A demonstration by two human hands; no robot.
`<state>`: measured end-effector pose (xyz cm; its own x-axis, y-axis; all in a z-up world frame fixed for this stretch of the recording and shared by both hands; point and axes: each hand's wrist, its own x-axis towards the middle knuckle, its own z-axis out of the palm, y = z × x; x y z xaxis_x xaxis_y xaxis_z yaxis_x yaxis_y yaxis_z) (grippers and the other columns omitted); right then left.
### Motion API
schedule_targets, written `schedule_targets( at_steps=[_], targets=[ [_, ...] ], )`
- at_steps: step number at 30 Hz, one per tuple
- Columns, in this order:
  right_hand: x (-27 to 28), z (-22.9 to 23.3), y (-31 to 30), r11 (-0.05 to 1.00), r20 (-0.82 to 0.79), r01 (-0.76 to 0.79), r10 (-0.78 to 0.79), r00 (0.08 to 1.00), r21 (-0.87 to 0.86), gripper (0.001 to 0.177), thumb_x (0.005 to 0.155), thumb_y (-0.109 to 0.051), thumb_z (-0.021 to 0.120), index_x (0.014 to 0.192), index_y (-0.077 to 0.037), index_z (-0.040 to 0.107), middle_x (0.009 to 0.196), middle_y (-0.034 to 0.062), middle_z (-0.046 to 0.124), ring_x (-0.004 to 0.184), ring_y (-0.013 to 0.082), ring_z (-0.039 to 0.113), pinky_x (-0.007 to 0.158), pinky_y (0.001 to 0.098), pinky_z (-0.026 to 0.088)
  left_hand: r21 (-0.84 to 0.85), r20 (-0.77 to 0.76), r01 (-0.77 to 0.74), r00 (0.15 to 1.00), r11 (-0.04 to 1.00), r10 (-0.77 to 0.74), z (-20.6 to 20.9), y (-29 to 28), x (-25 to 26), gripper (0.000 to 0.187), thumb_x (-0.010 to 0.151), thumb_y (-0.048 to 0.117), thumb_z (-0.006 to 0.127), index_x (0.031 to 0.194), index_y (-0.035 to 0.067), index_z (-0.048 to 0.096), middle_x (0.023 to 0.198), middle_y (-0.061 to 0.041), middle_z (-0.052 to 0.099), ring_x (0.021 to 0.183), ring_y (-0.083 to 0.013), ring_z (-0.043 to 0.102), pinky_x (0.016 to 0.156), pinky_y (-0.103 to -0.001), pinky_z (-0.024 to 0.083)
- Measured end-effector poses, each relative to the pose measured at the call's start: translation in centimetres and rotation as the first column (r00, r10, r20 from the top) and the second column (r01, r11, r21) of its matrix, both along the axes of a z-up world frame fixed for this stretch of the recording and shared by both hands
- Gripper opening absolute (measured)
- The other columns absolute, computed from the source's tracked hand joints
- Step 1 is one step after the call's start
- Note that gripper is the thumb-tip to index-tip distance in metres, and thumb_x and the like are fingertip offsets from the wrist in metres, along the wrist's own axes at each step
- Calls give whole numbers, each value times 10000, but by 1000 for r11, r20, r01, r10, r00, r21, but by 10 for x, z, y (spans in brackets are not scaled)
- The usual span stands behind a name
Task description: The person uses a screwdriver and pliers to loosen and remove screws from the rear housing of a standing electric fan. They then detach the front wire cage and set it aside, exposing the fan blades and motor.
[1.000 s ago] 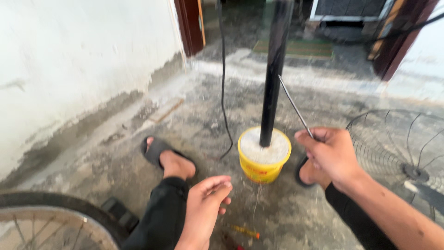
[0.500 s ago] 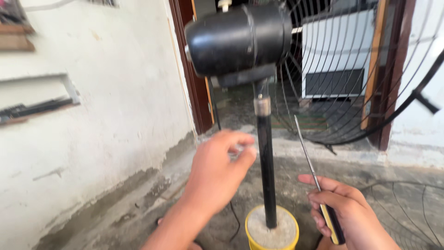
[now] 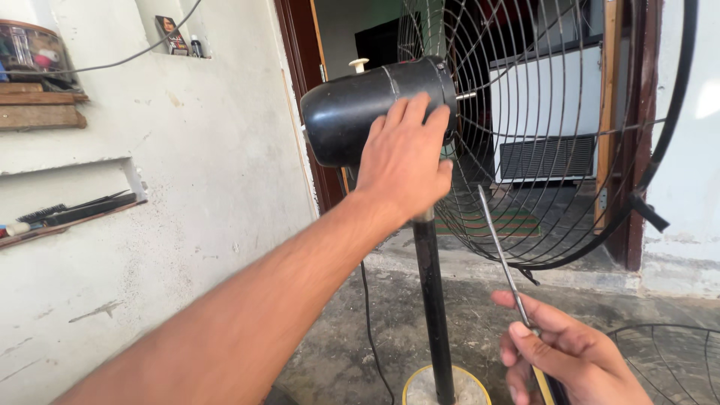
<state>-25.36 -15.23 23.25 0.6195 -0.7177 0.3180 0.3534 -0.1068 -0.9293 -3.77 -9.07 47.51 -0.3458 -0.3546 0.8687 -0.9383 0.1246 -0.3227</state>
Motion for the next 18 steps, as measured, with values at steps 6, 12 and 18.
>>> schedule_targets(
  at_steps=[6, 12, 18],
  targets=[
    [-3, -10, -2, 995, -43, 65, -62, 997, 80, 477, 1006, -63, 594, 1482, -62, 568, 798, 174, 593, 547, 284, 622, 482, 389, 477, -23, 142, -196, 970, 980, 197, 24, -37, -4, 493, 793, 186, 737, 1221, -15, 596, 1320, -136, 537, 1287, -306, 476, 1070, -459, 405],
    [-1, -7, 8, 996, -40, 86, -85, 996, 29, 465, 1008, -54, 606, 1471, -24, 568, 803, 167, 595, 541, 266, 618, 466, 381, 483, 18, 151, -221, 965, 975, 216, 40, -58, -1, 564, 828, 230, 726, 1302, -16, 544, 1356, -127, 514, 1282, -286, 472, 1066, -459, 400],
    [0, -3, 13, 990, -75, 132, -128, 989, 53, 445, 1002, -73, 600, 1444, -23, 582, 789, 173, 594, 512, 260, 597, 431, 381, 456, -53, 152, -214, 964, 976, 219, 59, -69, 8, 641, 803, 302, 738, 1316, -5, 508, 1404, -161, 506, 1308, -323, 468, 1047, -518, 359]
  ],
)
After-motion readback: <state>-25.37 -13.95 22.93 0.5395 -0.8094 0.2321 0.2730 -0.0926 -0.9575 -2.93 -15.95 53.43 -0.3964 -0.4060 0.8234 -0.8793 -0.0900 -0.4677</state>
